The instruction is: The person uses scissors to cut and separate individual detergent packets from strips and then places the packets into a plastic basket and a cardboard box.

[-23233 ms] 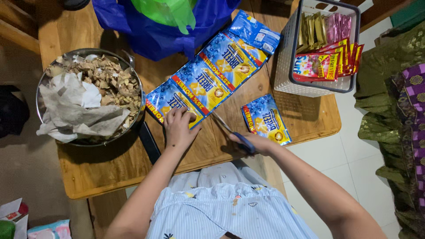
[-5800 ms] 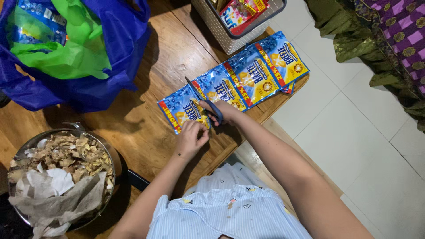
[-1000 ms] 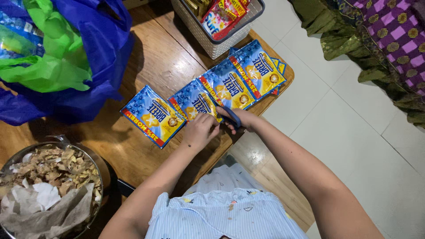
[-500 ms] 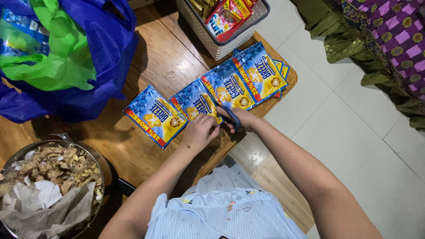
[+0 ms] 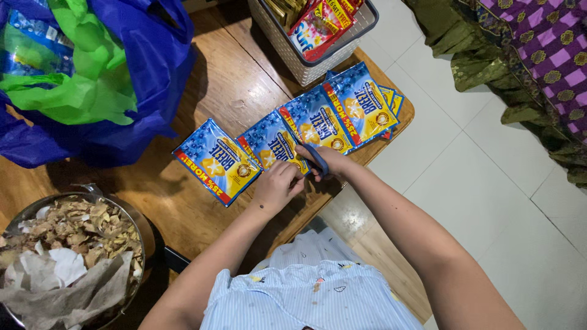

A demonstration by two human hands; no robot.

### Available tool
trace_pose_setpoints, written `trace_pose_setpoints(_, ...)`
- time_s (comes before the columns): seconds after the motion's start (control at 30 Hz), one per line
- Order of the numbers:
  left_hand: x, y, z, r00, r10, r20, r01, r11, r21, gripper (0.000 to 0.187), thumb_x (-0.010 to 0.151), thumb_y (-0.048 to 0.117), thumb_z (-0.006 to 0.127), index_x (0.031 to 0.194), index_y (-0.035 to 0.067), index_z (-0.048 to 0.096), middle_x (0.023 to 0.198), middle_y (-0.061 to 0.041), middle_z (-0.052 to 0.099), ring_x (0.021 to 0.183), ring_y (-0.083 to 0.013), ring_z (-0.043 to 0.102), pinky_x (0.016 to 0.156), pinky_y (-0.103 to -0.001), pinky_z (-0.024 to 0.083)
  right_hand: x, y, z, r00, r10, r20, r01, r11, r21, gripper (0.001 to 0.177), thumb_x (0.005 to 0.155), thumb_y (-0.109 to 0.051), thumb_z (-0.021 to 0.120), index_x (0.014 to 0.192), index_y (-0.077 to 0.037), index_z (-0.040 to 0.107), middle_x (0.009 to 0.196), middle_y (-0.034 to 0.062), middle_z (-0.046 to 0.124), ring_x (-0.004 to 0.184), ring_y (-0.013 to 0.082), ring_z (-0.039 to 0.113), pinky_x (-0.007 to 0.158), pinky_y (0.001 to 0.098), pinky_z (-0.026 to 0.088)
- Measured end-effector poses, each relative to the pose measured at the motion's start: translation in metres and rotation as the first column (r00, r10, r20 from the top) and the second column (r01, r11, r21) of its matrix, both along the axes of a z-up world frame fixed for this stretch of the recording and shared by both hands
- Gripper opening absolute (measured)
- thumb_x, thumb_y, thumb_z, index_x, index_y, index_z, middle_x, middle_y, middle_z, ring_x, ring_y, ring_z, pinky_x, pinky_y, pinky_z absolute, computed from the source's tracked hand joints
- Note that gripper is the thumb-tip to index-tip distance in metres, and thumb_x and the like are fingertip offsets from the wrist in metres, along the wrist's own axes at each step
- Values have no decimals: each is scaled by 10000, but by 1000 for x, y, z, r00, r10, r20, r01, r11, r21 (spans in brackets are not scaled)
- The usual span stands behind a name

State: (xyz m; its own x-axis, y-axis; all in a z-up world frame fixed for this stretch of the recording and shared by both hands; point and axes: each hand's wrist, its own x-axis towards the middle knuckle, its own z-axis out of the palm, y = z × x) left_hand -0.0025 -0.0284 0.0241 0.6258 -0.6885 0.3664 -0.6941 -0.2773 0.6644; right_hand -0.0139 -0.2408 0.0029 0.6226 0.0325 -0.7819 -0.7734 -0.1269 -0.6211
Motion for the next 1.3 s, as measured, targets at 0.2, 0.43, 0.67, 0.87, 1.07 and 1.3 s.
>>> trace_pose_setpoints(0.2,-4,2,-1,1000,-2,-11,2,1000,-11,227,761,123,824,867,75,629,913,-72,672,908,-292,660,729,-414,536,17,3,5,997,77,22,-77,997,-23,733,853,-798,519,712,-88,635,537,35,577,430,138,553,421,269,374)
trace_pose_setpoints(0.43,-2,4,-3,1000,-8,-29,7,1000,-19,221,757,108,814,855,74,619,888,-74,666,910,-297,659,759,-420,536,18,-1,-6,997,67,48,-65,997,-44,678,844,-772,571,721,-106,610,555,-1,555,456,127,568,424,273,394)
trace_pose_setpoints(0.67,0,8,2,993,105,-55,-111,988,-105,194,781,91,820,878,76,652,919,-78,689,911,-292,665,788,-398,539,21,1,-4,987,-116,109,103,988,111,540,878,-654,641,806,-119,633,568,-7,545,430,112,524,416,248,422)
trace_pose_setpoints(0.87,42,47,43,922,289,-257,-360,884,-297,224,756,10,819,926,46,678,1008,-81,698,977,-226,670,888,-352,538,14,-10,14,980,-140,144,118,982,150,561,920,-612,628,794,-65,605,591,21,582,444,128,564,424,272,452)
trace_pose_setpoints(1.07,62,108,115,858,508,76,-479,845,-238,176,851,-13,808,915,50,657,1022,-79,689,976,-262,683,904,-375,558,-23,-30,33,989,-23,145,25,1000,-13,525,911,-590,599,767,-86,633,576,29,568,451,132,586,445,278,473)
trace_pose_setpoints(1.3,41,87,60,922,317,224,-357,919,167,139,786,136,811,864,92,705,942,-88,704,968,-332,638,821,-437,533,-91,-66,29,991,-9,132,9,1000,7,588,951,-598,587,697,-69,565,567,33,567,468,131,590,452,269,458)
